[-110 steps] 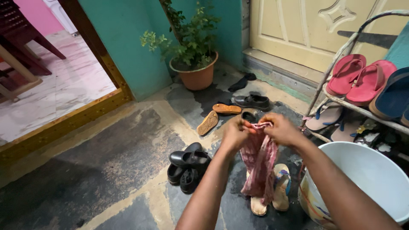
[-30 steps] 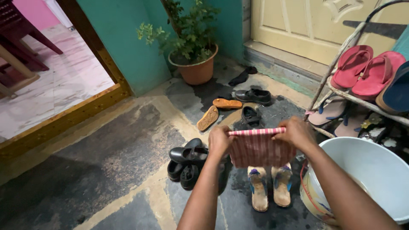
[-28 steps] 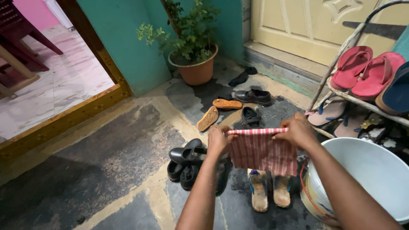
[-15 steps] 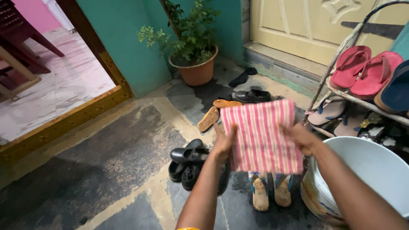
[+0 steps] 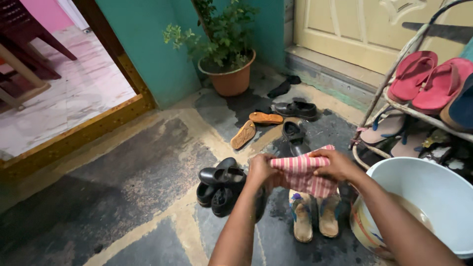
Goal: The person washes and wipes various pairs of shoes and sandals by hand using a cloth and a bucket of water on the floor, then places them on a shoe rack.
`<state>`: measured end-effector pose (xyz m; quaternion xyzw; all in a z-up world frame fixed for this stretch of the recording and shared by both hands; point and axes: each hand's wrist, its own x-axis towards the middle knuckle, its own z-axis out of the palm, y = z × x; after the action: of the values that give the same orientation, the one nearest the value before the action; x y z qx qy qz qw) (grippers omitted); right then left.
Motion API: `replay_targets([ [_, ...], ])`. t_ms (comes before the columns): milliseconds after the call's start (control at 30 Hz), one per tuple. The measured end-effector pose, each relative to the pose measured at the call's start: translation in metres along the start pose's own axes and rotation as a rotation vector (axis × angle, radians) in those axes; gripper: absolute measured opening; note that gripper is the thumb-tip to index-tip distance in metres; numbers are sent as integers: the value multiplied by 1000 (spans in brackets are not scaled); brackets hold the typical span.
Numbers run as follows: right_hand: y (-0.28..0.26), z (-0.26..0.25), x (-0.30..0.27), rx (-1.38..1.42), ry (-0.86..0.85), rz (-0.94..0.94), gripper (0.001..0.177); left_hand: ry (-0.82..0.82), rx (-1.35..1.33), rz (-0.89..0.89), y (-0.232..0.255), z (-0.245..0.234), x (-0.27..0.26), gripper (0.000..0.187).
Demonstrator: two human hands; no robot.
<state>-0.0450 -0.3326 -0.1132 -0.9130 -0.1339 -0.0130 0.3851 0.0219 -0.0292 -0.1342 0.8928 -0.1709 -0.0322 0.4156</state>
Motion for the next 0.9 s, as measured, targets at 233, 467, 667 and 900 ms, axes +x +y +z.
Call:
replay_targets([
  [233,-40,-18,-10,-341,-55,386,58,80,-178,100,49,-27,-20,40],
  [467,-65,-8,-16,45,-271,65,98,-181,-137,170,124,-50,-39,42],
  [667,-49,22,-12,766,-183,-4,65,212,-237,329,122,-22,-31,45],
  [900,-22,21,-47,743,492,637,30,377,-180,-173,24,52,-17,33],
])
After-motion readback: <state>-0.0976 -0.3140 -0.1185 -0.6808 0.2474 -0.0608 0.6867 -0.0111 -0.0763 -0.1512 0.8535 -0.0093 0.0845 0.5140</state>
